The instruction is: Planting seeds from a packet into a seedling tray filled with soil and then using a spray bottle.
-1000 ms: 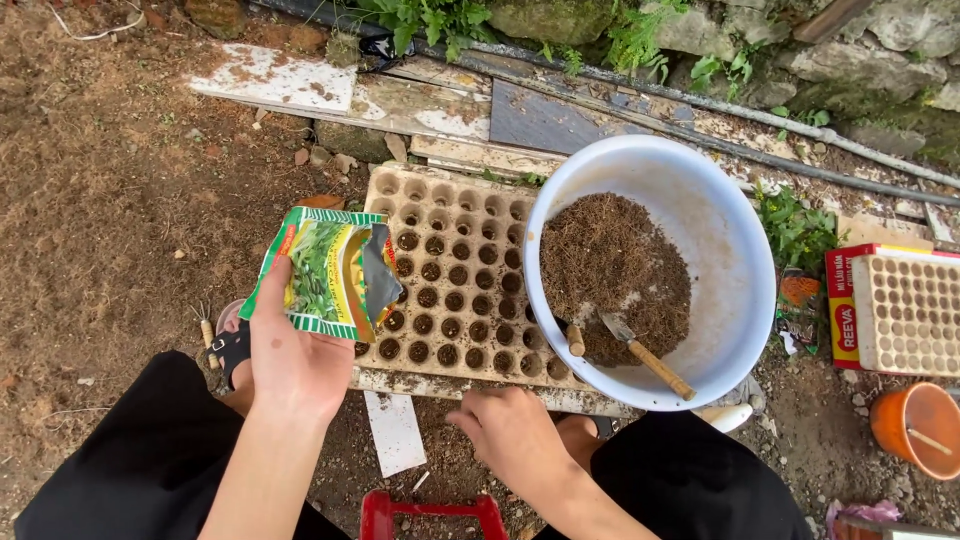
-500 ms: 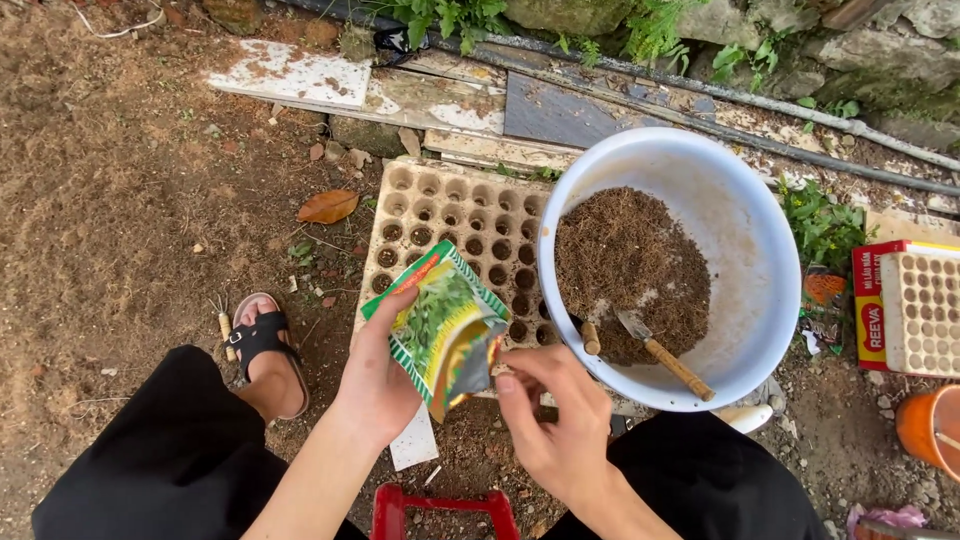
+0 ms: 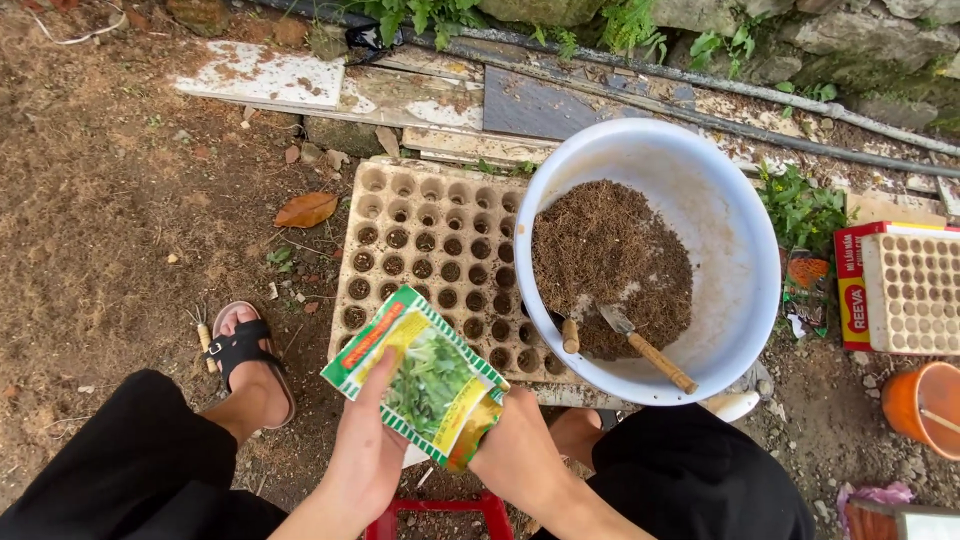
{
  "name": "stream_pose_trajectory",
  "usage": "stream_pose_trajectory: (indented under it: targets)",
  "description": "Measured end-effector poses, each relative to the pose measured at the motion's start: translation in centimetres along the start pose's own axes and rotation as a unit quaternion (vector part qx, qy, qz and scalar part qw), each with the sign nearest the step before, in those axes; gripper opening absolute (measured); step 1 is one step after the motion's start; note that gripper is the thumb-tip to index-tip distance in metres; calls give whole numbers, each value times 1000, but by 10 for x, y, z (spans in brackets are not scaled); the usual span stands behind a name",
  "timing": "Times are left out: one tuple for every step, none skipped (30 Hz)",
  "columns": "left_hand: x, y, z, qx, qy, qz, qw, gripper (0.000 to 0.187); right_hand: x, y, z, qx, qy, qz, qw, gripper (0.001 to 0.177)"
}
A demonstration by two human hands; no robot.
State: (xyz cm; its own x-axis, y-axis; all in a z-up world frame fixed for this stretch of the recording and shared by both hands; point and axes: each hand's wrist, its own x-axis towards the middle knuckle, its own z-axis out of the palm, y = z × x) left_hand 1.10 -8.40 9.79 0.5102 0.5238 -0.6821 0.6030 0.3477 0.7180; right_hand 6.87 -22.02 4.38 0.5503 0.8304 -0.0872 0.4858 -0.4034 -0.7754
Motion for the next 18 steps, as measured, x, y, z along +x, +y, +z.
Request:
stream_pose_trajectory:
  targets:
    - [17,-30,-12,72,3,35,997,66,-3,-1,3,19,-7,6,1000,6]
    - [31,-61,-26,143,5,71,987,75,-5,-2,6,39,-13,11,999,10]
    - [40,-90,-38,212,7,107,971,83,-8,-3,9,58,-20,16,998,16]
    - [43,-83,-44,213,6,105,971,83,-13,11,19,59,-21,18,998,16]
    - [45,-76,-49,-47,14,19,999,42,-18,26,30,-15,-52,1,999,15]
    - [48,-69,-55,-303,21,-66,950,11,-23,41,41,-88,-84,-17,992,21]
    - [50,-66,-65,-303,20,-67,951,11,-21,30,30,-88,-84,-16,992,21]
    - [52,-62,-75,-214,-16,-82,973,13,-19,19,20,-37,-116,-7,992,17]
    - [54,-59,-84,-124,-53,-98,986,20,-18,8,9,14,-149,1,989,15]
    - [55,-64,-89,-124,-54,-99,986,20,-20,8,3,14,-149,3,989,15]
    - [55,-69,-95,-101,-117,-85,984,29,-20,8,-3,-25,-188,-37,981,21]
    - [55,-73,-102,-77,-179,-72,978,37,-21,8,-8,-63,-226,-77,969,34]
    - [52,-82,-97,-78,-177,-74,978,37,-19,2,-10,-61,-228,-78,969,34]
    - [50,-90,-92,-62,-191,-66,977,21,-18,-3,-12,83,-148,-46,984,24]
    - [47,-99,-85,-46,-210,-59,975,5,-19,-7,-15,224,-63,-9,973,19]
    - [51,-110,-79,-46,-212,-62,974,5,-31,17,-5,224,-63,-5,972,19]
    - [53,-122,-74,-80,-215,-70,971,13,-43,41,5,114,-132,168,970,29]
    - [54,-133,-69,-115,-218,-79,966,22,-56,64,15,-1,-197,331,923,43]
